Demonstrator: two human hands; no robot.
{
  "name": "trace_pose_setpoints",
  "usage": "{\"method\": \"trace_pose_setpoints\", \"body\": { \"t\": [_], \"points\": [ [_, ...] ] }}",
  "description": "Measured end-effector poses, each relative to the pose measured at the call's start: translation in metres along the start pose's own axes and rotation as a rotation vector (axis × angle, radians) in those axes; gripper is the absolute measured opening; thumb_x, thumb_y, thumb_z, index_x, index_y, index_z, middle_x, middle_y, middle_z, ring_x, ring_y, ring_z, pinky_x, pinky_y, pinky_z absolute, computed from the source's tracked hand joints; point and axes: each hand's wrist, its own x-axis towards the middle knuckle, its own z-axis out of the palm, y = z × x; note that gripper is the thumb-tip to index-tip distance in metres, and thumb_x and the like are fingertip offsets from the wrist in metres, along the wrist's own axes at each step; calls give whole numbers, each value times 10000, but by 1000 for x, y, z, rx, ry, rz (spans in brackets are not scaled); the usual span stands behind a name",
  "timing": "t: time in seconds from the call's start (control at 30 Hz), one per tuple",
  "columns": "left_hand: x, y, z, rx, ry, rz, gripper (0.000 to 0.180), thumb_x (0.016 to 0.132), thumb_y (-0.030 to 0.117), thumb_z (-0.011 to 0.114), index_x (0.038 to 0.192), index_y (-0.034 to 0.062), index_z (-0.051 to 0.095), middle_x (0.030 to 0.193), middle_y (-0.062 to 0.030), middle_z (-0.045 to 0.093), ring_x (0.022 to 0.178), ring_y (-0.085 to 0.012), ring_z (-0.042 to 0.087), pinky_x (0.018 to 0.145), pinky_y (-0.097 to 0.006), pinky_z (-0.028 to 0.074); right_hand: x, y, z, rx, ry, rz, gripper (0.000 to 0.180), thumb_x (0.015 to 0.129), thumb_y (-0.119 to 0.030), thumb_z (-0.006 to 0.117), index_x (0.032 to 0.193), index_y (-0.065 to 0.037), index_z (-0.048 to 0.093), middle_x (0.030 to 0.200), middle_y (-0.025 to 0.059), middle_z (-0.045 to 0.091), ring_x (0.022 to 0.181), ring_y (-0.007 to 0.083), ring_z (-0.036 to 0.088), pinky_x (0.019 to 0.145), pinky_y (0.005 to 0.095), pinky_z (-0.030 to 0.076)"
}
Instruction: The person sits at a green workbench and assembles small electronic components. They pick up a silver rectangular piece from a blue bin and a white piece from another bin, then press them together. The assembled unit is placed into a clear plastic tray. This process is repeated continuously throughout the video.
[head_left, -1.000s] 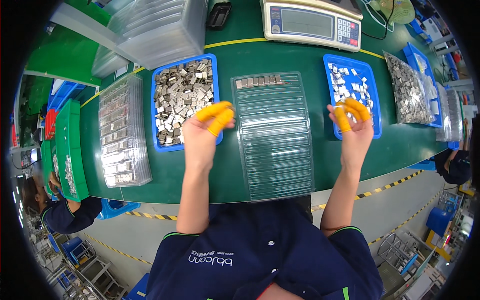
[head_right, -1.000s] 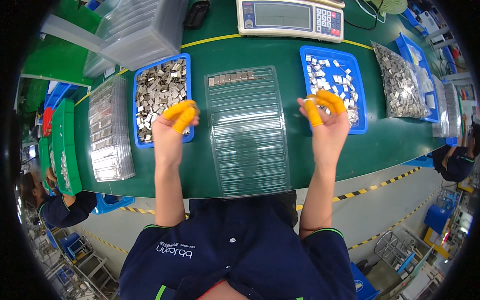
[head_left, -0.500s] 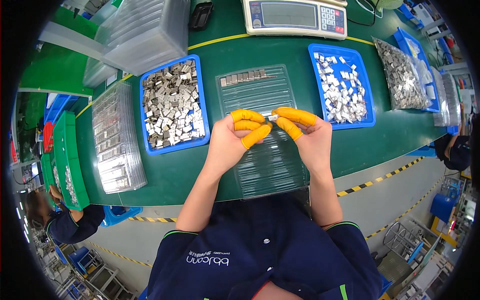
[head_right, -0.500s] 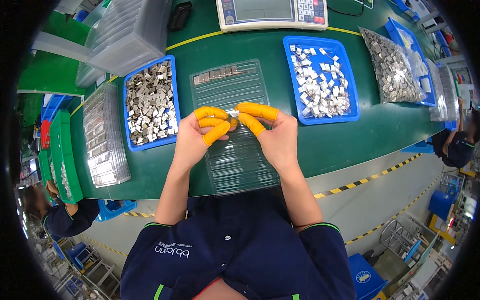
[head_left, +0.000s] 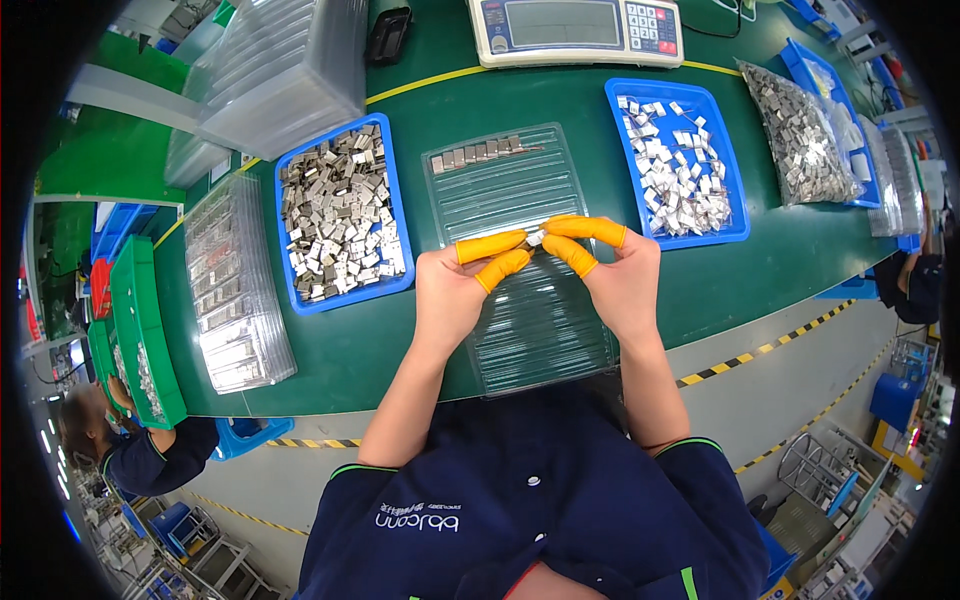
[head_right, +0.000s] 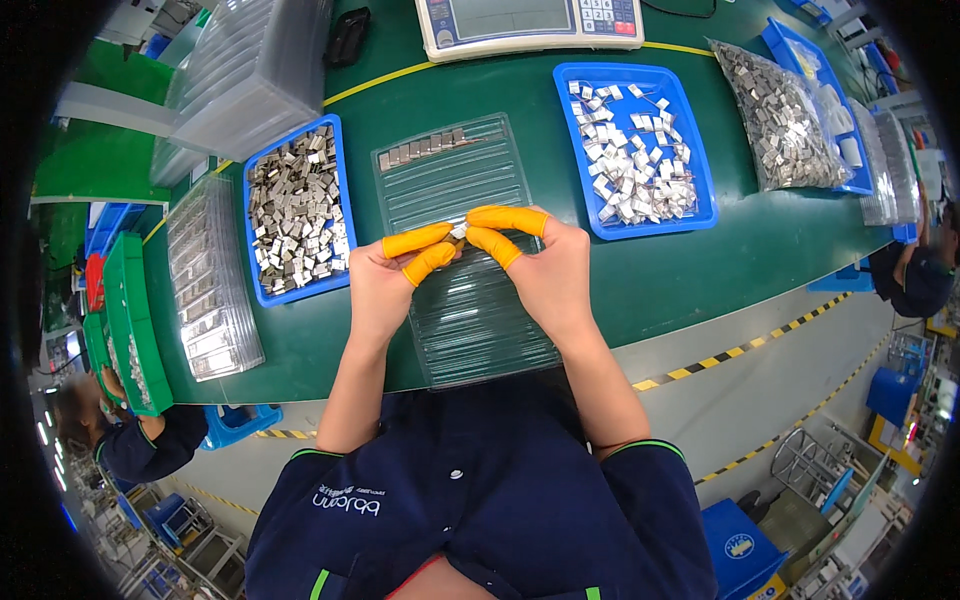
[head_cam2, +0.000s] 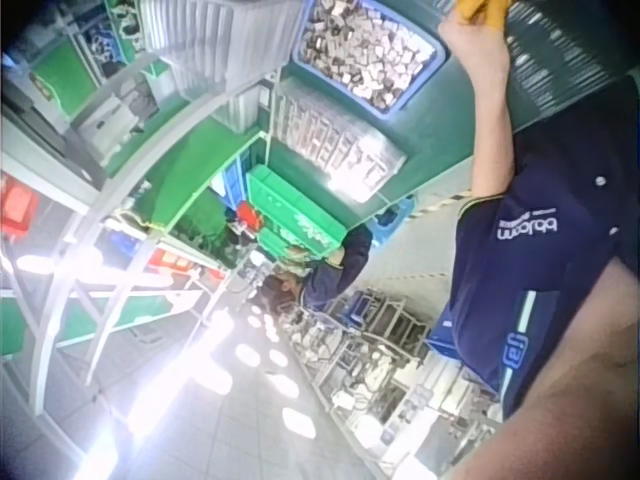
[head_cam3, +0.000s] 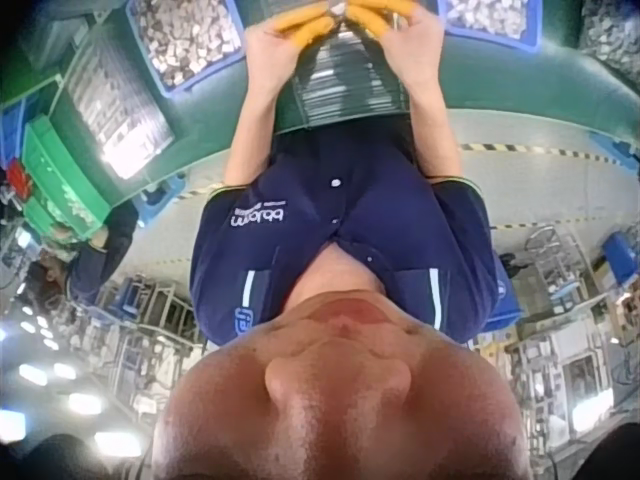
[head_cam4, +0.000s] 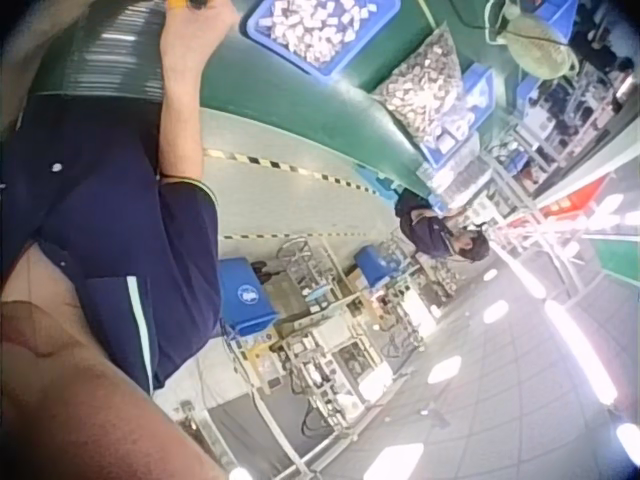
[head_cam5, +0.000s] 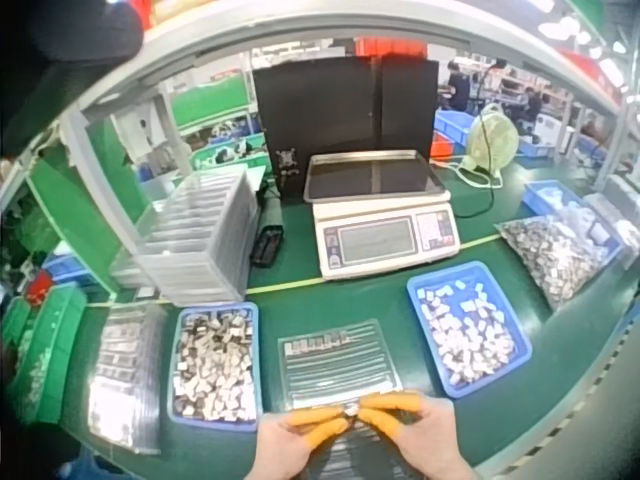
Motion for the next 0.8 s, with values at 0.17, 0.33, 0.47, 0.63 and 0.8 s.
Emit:
{"method": "trace_pose_setpoints", "body": {
  "t": [0.17,0.33,0.47,0.63,0.8],
  "points": [
    [-3,0,-6,119,-29,11,202,786,-18,660,981,-72,653,881,-137,679,774,-164,651,741,-255,523,0,-2,-9,-82,-75,-46,176,733,7,699,906,-25,705,848,77,689,794,149,631,739,253,487],
    [-5,16,-10,199,-85,-38,184,749,-40,682,931,-67,668,834,-129,685,741,-165,660,704,-265,539,-2,0,-15,43,-242,91,220,679,7,736,894,-27,706,839,63,689,787,136,623,719,257,489],
    [-7,29,-17,159,-268,-81,181,714,-15,726,890,-37,691,849,-93,694,763,-129,655,702,-246,529,3,4,-21,238,-435,193,290,612,8,775,891,-23,704,805,38,670,759,115,588,701,251,466],
    [-8,40,-22,253,-348,-79,192,702,-18,733,888,-41,690,829,-98,693,740,-133,656,694,-249,531,7,-4,-19,242,-623,295,306,581,6,793,873,6,701,805,27,639,737,106,555,701,245,444],
    [-12,36,-25,92,-260,-115,173,723,-13,719,890,-48,687,814,-111,687,735,-155,658,694,-269,542,6,-10,-10,317,-557,376,248,621,11,767,860,10,702,784,34,638,752,115,576,699,254,456]
  ]
}}
